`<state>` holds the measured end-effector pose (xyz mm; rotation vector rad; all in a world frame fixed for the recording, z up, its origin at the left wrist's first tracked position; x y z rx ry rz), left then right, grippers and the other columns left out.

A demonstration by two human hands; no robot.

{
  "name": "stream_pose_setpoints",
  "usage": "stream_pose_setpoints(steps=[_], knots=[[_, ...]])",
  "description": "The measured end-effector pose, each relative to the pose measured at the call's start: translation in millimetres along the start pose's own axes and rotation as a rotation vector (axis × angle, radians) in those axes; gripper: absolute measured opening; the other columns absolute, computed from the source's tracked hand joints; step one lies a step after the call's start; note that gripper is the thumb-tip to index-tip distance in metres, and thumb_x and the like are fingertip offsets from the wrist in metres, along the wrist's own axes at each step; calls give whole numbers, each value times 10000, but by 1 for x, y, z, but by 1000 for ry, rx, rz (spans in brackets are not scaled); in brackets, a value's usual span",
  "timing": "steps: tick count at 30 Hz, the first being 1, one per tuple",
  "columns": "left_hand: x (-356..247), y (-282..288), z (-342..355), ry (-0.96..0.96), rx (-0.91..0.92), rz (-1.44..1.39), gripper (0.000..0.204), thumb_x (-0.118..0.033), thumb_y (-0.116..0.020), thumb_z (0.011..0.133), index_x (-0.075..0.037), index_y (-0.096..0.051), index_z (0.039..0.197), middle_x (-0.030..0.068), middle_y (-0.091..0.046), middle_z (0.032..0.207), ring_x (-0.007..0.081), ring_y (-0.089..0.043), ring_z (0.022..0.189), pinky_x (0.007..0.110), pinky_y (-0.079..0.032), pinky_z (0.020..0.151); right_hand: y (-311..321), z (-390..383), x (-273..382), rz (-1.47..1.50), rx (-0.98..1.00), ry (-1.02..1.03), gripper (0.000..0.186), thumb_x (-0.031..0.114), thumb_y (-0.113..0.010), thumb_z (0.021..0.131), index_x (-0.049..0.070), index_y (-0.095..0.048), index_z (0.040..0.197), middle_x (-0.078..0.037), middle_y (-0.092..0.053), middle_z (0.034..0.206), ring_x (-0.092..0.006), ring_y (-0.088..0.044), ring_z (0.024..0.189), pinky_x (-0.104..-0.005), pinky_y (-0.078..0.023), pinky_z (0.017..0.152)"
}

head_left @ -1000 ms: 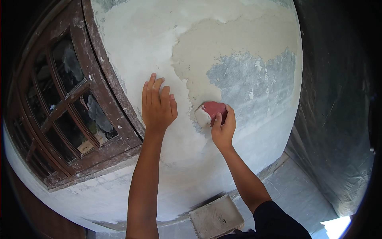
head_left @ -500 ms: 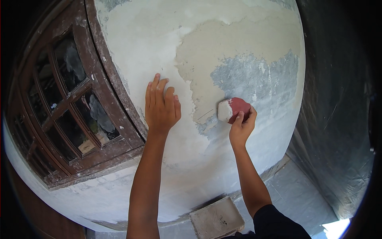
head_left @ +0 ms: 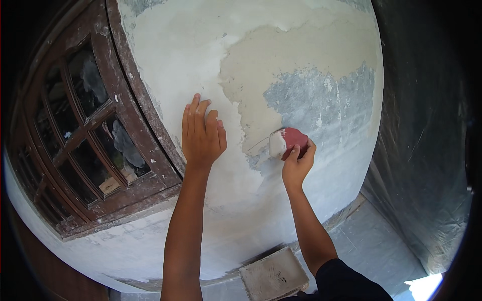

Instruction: The person applies plaster to a damaged section of a wall using a putty knife.

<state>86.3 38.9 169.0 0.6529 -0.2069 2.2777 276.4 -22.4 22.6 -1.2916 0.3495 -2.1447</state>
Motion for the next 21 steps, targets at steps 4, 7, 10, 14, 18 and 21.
stream_pose_setpoints(steps=[4,7,10,14,18,21], knots=[[1,-1,1,10,15,-9,181,-63,-494,879,-16,-491,1054,190,-521,1215,408,-469,1252,555,-386,1012,-9,-20,6,-16,129,188,307,9,-485,923,-64,-455,1220,-160,-555,1007,-193,-591,797,-328,-488,771],[-1,1,3,-2,-18,-21,181,-64,-498,877,-18,-488,1051,189,-520,1213,409,-475,1243,558,-387,1008,-14,-17,-1,-158,130,272,309,8,-486,923,-69,-452,1220,-174,-552,1010,-207,-595,868,-333,-480,811],[2,-1,0,11,8,-12,193,-64,-499,877,-16,-482,1063,190,-519,1215,411,-476,1242,559,-388,1005,0,-8,-7,208,-58,-211,298,14,-476,934,-72,-456,1218,-217,-556,1083,-285,-560,1013,-382,-439,918],[1,-2,1,9,15,-21,204,-63,-497,878,-16,-479,1076,192,-518,1217,414,-476,1243,559,-387,1003,-24,-28,9,-34,152,105,322,10,-465,936,-69,-416,1245,-203,-556,1085,-274,-563,989,-373,-439,895],[0,0,2,-7,-1,-13,208,-65,-496,880,-11,-479,1080,195,-515,1218,419,-477,1242,559,-388,1002,-9,-24,-13,-21,-63,-139,301,26,-484,940,-59,-418,1221,-197,-554,1100,-259,-561,991,-356,-440,878],[1,-2,1,-3,12,0,209,-64,-497,879,-7,-478,1079,197,-514,1219,420,-480,1238,561,-386,1002,-8,-36,-12,99,-80,-209,276,60,-489,958,-49,-411,1199,-169,-541,1096,-221,-540,979,-335,-426,888]])
Point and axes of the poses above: each hand's wrist, its own z-axis towards the middle knuckle, its own y-axis out of the back of the hand, x = y × z, the point moved 6 cm from there along z, towards the middle knuckle
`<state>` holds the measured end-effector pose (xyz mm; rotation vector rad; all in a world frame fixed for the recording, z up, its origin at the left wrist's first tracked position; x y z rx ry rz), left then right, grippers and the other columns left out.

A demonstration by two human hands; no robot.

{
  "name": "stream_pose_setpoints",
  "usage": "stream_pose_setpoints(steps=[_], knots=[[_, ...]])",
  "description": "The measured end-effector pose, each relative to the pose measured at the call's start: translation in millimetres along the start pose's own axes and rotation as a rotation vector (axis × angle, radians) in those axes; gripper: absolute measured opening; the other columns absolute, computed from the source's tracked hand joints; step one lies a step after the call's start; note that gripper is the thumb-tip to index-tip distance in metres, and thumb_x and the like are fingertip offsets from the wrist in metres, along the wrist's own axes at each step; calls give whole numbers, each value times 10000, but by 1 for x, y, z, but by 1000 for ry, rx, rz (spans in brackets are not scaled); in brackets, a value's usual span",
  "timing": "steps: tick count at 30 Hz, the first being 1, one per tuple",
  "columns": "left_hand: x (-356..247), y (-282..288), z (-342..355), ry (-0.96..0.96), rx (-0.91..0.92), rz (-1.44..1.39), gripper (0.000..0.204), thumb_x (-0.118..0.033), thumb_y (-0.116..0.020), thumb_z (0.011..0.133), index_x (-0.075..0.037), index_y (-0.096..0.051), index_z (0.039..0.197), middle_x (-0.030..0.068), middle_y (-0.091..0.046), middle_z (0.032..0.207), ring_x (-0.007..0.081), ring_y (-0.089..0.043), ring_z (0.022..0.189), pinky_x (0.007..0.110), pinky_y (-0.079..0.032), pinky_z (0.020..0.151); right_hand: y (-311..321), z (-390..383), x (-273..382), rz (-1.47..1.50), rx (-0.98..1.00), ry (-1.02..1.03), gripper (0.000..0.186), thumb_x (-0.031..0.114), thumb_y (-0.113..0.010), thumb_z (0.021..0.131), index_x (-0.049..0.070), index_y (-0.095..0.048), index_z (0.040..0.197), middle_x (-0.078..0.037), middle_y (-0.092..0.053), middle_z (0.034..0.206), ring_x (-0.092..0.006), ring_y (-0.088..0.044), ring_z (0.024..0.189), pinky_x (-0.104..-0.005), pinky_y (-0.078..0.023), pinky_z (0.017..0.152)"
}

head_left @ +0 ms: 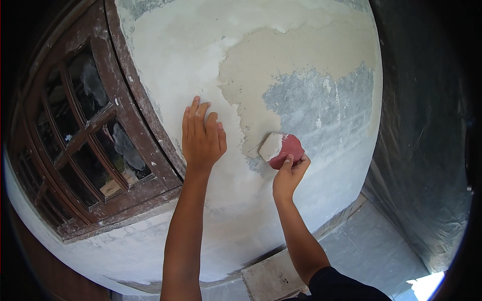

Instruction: The person applies plaster to a damaged section of a wall using a putty knife.

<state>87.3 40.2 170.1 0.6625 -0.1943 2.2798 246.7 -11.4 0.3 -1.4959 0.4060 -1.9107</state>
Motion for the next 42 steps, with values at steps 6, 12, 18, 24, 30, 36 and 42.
stream_pose_setpoints(steps=[6,12,18,24,30,36,42], knots=[[-1,0,1,-7,-11,-23,217,-58,-499,872,-4,-479,1081,199,-515,1218,421,-479,1237,564,-385,1003,-9,-4,-17,-47,73,-187,266,99,-477,980,-37,-385,1189,-132,-504,1096,-173,-504,978,-311,-422,882],[0,0,1,-9,-9,-24,226,-51,-505,862,-6,-478,1082,201,-514,1219,421,-476,1241,562,-383,1008,-6,-20,-21,147,56,-123,264,85,-473,981,-43,-389,1196,-141,-512,1121,-169,-512,993,-306,-421,900],[-2,1,0,-12,-5,-25,225,-54,-504,868,-6,-476,1087,201,-513,1219,421,-473,1245,563,-380,1013,10,-16,-41,15,6,-200,264,70,-468,979,-42,-397,1207,-139,-528,1102,-177,-527,1006,-311,-419,907],[-1,0,2,-20,-4,-26,221,-59,-503,873,-7,-474,1085,203,-513,1219,422,-474,1244,564,-379,1012,-17,-22,-13,28,146,-30,286,62,-478,968,-52,-396,1217,-152,-549,1081,-178,-540,956,-316,-425,881],[-1,0,1,-17,1,-22,232,-61,-500,875,-8,-465,1099,199,-514,1217,425,-479,1238,568,-380,1009,12,-22,-29,-6,27,-12,281,45,-498,950,-48,-417,1203,-153,-571,1022,-204,-559,925,-328,-441,860],[-2,0,1,-16,-3,-22,228,-65,-494,883,-12,-460,1102,195,-511,1221,415,-472,1248,567,-371,1019,-7,-21,-24,-118,167,52,289,28,-495,945,-44,-419,1214,-177,-595,1051,-219,-580,963,-324,-450,866],[0,0,0,-8,8,-15,227,-73,-491,890,-10,-461,1106,191,-511,1222,409,-473,1249,565,-371,1020,2,-20,-9,-22,148,99,289,8,-498,930,-58,-438,1205,-215,-596,1061,-258,-597,958,-338,-455,878]])
Point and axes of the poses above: each hand's wrist, its own z-axis towards the middle knuckle, its own y-axis out of the back of the hand, x = y × z, the point moved 6 cm from there along z, towards the middle knuckle
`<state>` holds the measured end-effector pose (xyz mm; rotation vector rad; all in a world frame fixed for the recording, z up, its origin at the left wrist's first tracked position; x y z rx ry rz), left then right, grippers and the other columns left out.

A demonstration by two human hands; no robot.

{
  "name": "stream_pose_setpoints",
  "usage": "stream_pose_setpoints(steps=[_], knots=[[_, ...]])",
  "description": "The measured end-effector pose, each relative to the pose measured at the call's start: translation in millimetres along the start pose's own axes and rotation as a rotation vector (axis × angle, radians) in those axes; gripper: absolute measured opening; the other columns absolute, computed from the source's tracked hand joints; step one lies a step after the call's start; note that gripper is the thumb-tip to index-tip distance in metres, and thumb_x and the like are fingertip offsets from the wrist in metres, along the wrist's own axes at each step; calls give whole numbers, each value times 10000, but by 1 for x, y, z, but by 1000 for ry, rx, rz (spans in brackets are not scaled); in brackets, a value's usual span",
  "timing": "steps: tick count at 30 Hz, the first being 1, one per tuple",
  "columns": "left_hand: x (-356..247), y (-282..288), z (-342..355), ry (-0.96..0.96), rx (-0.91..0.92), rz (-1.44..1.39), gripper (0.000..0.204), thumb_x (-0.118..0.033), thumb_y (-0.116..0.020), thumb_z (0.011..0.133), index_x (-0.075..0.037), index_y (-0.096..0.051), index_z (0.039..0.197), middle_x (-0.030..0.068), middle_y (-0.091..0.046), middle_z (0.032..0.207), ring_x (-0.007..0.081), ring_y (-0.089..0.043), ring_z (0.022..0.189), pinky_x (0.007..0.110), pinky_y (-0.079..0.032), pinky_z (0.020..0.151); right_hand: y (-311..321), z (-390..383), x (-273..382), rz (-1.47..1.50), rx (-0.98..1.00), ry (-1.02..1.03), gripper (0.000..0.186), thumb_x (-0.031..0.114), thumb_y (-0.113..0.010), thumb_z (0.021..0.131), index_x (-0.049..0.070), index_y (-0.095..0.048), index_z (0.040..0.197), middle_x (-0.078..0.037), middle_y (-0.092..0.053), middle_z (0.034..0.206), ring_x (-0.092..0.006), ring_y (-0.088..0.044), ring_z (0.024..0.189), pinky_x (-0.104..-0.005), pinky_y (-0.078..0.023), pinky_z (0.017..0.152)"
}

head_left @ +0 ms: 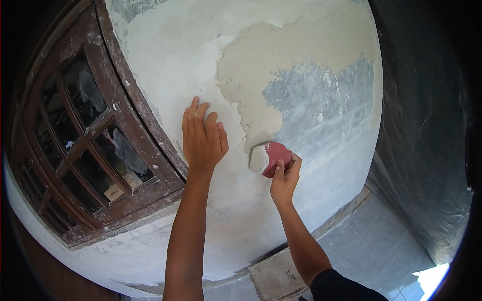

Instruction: The person applies plaster to a damaged section of a wall using a putty knife.

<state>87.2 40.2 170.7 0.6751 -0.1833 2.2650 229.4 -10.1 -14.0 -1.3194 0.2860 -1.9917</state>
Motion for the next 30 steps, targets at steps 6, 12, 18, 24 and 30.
stream_pose_setpoints(steps=[6,12,18,24,30], knots=[[-1,0,0,5,3,5,233,-72,-490,890,-10,-460,1112,191,-510,1221,413,-473,1247,567,-373,1017,19,15,-5,-107,-36,55,292,13,-497,924,-56,-450,1203,-201,-610,1024,-249,-611,926,-331,-466,856],[-1,-1,0,-3,3,11,246,-69,-492,887,-8,-457,1123,193,-506,1226,417,-471,1247,569,-372,1016,-6,9,10,-135,101,63,273,-1,-493,922,-57,-458,1187,-203,-613,991,-256,-623,877,-340,-479,820],[-2,-2,0,-4,7,28,246,-77,-490,893,-8,-455,1126,198,-505,1226,417,-471,1247,573,-374,1010,7,6,2,-30,-23,52,268,16,-497,926,-51,-450,1181,-205,-604,1027,-281,-605,932,-337,-460,863],[-2,0,-1,-11,5,38,239,-90,-479,904,-8,-454,1127,201,-506,1225,417,-471,1246,573,-376,1007,15,11,-4,-83,-121,-52,269,38,-489,944,-57,-432,1189,-179,-592,1036,-220,-582,927,-337,-458,850],[-3,-2,1,-16,-6,27,236,-86,-477,904,-11,-453,1127,201,-506,1221,418,-472,1244,575,-375,1009,-14,11,-1,-17,0,-135,230,49,-484,960,-43,-419,1161,-144,-570,1021,-189,-555,874,-317,-443,832]])
Point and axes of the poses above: each hand's wrist, its own z-axis towards the middle knuckle, its own y-axis out of the back of the hand, x = y × z, the point moved 6 cm from there along z, towards the middle knuckle
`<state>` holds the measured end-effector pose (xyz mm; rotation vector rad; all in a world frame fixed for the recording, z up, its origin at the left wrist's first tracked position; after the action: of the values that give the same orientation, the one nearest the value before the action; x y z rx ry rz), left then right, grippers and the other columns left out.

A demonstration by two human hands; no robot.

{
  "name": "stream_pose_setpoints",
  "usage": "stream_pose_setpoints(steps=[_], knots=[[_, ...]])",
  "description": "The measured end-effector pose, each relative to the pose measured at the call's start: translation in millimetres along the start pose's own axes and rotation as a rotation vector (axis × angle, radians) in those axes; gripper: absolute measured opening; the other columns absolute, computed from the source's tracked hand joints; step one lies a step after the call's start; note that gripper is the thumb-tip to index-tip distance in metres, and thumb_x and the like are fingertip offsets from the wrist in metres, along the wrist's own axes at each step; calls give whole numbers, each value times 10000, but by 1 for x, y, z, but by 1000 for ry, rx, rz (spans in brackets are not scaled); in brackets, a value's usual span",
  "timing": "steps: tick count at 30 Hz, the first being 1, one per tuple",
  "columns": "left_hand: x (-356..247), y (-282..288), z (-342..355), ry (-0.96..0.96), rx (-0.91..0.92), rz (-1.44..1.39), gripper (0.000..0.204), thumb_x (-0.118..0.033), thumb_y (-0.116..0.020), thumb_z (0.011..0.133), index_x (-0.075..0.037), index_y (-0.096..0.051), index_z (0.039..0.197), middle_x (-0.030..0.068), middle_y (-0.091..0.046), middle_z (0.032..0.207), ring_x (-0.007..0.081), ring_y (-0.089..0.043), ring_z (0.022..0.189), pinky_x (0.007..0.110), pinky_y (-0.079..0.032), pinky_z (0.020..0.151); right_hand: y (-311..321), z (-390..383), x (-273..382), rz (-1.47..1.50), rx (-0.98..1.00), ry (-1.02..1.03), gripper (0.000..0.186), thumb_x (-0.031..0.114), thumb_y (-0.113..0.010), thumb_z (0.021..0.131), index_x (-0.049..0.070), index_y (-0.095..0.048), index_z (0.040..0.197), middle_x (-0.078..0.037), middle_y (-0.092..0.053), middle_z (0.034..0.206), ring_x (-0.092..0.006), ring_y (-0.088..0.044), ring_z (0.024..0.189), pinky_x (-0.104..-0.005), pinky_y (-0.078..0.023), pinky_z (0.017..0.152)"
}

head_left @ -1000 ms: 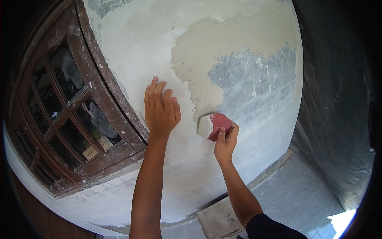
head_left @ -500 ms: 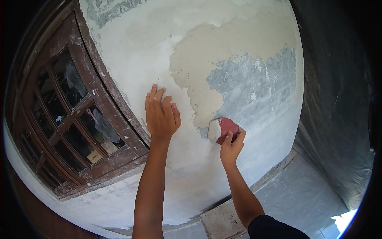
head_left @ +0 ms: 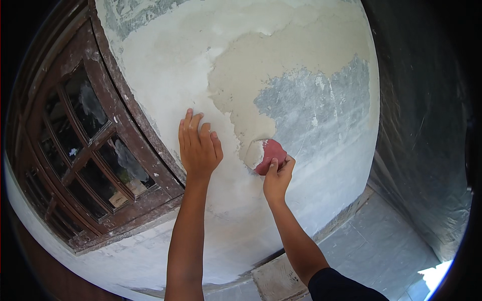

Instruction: The person applies plaster to a damaged section of a wall using a putty knife.

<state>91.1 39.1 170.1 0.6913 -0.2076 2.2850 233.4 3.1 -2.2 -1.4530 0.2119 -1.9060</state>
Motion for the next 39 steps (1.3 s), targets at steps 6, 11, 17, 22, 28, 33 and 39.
stream_pose_setpoints(steps=[6,11,17,22,28,33,39], knots=[[1,1,-2,4,3,14,236,-88,-477,906,-14,-452,1129,198,-507,1217,417,-473,1244,575,-373,1012,23,-13,-9,76,-155,-95,244,64,-488,966,-43,-415,1173,-161,-562,1040,-200,-552,944,-332,-435,867],[-1,0,0,1,-4,1,233,-86,-477,906,-16,-455,1128,198,-508,1218,417,-473,1244,574,-372,1012,11,-3,-6,-33,-147,-78,258,59,-487,964,-49,-415,1187,-148,-561,1038,-187,-560,934,-323,-448,852],[2,0,-2,11,9,14,231,-85,-476,905,-12,-458,1123,199,-507,1226,416,-473,1244,571,-370,1014,-1,-18,7,100,-67,17,222,49,-454,983,-26,-406,1187,-109,-528,1097,-137,-514,969,-276,-417,886],[3,1,-3,10,3,2,238,-81,-481,898,-9,-457,1124,200,-506,1226,415,-472,1246,572,-367,1018,20,-18,-24,-39,-185,-109,283,46,-490,957,-52,-406,1209,-188,-560,1122,-215,-559,975,-327,-432,892],[0,2,-1,2,-33,6,186,-80,-486,875,-42,-484,1057,188,-542,1190,405,-495,1226,535,-385,1022,9,-14,-18,38,-103,-5,291,41,-497,949,-49,-416,1214,-176,-574,1095,-211,-564,967,-325,-441,883],[1,0,-2,0,-11,-1,212,-86,-482,890,-26,-469,1094,190,-523,1209,404,-481,1240,556,-377,1020,35,-7,-23,20,-266,-78,283,51,-491,957,-44,-420,1215,-165,-558,1104,-208,-552,990,-332,-445,871],[1,0,-2,-16,4,-15,237,-86,-479,903,-9,-458,1126,194,-504,1230,410,-465,1254,573,-369,1016,21,2,-25,83,-191,-68,268,58,-485,962,-51,-421,1198,-182,-555,1111,-232,-554,1019,-327,-425,914]])
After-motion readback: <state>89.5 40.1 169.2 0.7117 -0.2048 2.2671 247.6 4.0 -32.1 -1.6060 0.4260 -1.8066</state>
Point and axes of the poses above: each hand's wrist, its own z-axis towards the middle knuckle, its own y-axis out of the back of the hand, x = y × z, the point moved 6 cm from there along z, towards the middle knuckle
